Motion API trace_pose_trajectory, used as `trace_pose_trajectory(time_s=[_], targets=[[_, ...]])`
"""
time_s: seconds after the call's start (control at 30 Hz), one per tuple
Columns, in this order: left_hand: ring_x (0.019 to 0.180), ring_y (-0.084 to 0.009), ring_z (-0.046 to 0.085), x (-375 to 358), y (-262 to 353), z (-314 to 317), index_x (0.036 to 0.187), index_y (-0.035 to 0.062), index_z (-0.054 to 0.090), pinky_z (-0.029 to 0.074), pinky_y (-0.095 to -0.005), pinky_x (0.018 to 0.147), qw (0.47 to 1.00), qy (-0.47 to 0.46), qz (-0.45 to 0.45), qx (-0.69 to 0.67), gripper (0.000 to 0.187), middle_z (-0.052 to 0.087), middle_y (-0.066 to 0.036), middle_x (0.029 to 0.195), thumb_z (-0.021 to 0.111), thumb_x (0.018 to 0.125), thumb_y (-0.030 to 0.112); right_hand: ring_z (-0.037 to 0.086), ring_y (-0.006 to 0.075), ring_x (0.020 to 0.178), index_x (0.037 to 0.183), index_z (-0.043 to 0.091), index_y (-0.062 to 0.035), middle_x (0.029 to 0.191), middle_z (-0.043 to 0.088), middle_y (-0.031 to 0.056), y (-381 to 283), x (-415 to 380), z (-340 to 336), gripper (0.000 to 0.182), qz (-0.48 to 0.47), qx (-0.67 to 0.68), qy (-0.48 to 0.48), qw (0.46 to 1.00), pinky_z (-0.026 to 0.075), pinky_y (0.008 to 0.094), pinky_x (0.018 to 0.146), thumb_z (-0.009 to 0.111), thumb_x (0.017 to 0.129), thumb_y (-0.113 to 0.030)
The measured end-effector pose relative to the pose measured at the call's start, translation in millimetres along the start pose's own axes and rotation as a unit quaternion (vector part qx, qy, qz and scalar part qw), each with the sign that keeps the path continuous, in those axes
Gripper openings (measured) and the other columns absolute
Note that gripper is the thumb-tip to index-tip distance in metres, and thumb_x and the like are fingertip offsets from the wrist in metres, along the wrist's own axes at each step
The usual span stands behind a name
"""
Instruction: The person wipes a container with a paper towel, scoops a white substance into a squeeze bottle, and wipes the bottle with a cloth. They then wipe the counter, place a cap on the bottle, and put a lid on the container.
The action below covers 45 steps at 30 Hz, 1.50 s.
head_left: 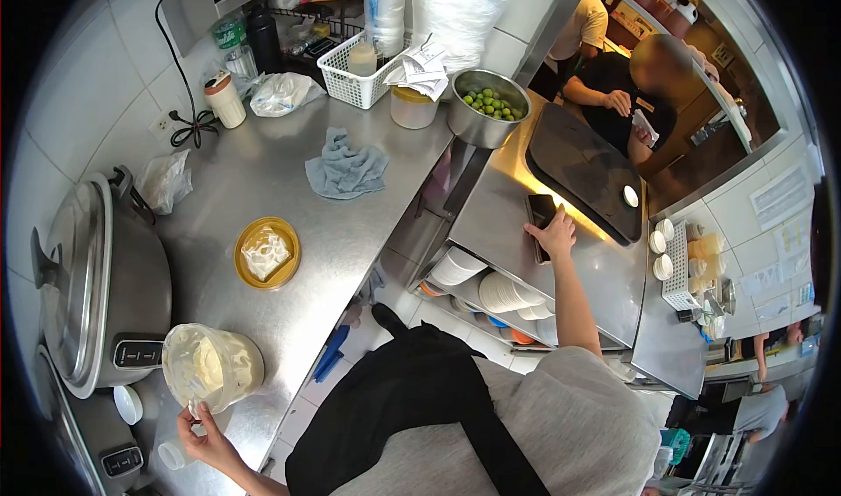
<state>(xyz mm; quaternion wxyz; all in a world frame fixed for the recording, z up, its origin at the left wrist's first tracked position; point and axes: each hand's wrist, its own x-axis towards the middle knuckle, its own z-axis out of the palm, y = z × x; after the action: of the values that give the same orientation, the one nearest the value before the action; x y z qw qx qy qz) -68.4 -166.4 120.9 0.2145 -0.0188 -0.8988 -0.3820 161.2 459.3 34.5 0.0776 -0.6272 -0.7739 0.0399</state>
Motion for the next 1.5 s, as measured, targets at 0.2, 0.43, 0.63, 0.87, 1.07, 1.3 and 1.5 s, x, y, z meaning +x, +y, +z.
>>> trace_pose_trajectory(time_s=[0.2,0.43,0.63,0.87,1.07,1.3,1.5], targets=[[0.068,-0.0137,0.044,0,-3,0,0.083,-0.0018,0.056,0.038,-0.0265,0.065,1.0,-0.005,0.007,-0.005,0.021,0.051,-0.003,0.07,0.065,0.084,0.017,0.037,0.0355,0.12,0.14,0.02,-0.0105,0.128,0.04,0.0182,-4,2,-2,0.106,0.016,0.033,0.001,0.999,0.032,0.0561,0.095,0.077,0.06,-0.049],[0.067,-0.0131,0.044,0,-3,2,0.081,-0.0016,0.056,0.038,-0.0258,0.065,1.0,0.001,0.015,0.005,0.023,0.052,-0.003,0.07,0.065,0.084,0.019,0.044,0.0343,0.112,0.13,0.032,-0.0091,0.117,0.048,0.0173,-3,-1,8,0.082,-0.007,0.004,0.076,0.997,0.034,0.0528,0.091,0.073,0.066,-0.039],[0.066,-0.0128,0.044,1,-6,3,0.081,-0.0018,0.056,0.038,-0.0251,0.063,0.999,0.021,0.036,-0.005,0.023,0.051,-0.003,0.069,0.065,0.084,0.019,0.05,0.0342,0.111,0.135,0.028,-0.0016,0.118,0.052,0.0205,60,27,1,0.07,0.03,0.042,0.105,0.993,0.031,0.0524,0.096,0.061,0.079,-0.027],[0.064,-0.0124,0.041,10,-12,2,0.083,-0.0016,0.056,0.036,-0.0251,0.06,1.0,-0.005,0.026,0.014,0.022,0.048,-0.002,0.067,0.066,0.083,0.018,0.026,0.0335,0.132,0.141,0.025,-0.0111,0.143,0.028,0.016,-59,-66,5,0.086,-0.278,-0.067,0.014,0.958,0.022,0.0623,0.101,0.054,0.077,-0.06],[0.066,-0.0143,0.043,11,-27,9,0.088,-0.0036,0.057,0.038,-0.0277,0.061,0.999,0.02,0.028,0.03,0.027,0.05,-0.005,0.07,0.065,0.084,0.022,0.027,0.0313,0.133,0.142,0.023,-0.0122,0.144,0.03,0.0105,-31,-47,19,0.083,-0.259,-0.018,0.027,0.965,0.02,0.0628,0.101,0.045,0.08,-0.063],[0.061,-0.0223,0.057,10,9,-3,0.088,-0.0014,0.064,0.046,-0.0329,0.057,0.996,0.023,0.039,0.072,0.036,0.064,-0.015,0.075,0.075,0.074,0.03,0.038,0.0333,0.123,0.138,0.025,-0.0008,0.127,0.045,0.0205,-15,-28,11,0.075,-0.259,0.12,-0.012,0.958,0.029,0.0454,0.103,0.051,0.085,-0.046],[0.065,-0.0195,0.05,13,-22,5,0.092,-0.0019,0.057,0.043,-0.0308,0.061,0.999,0.0,0.034,0.043,0.034,0.055,-0.009,0.074,0.07,0.078,0.026,0.043,0.0346,0.112,0.135,0.028,0.0028,0.12,0.046,0.0207,-6,-50,2,0.089,-0.408,-0.003,0.129,0.904,0.031,0.0452,0.098,0.062,0.074,-0.054]])
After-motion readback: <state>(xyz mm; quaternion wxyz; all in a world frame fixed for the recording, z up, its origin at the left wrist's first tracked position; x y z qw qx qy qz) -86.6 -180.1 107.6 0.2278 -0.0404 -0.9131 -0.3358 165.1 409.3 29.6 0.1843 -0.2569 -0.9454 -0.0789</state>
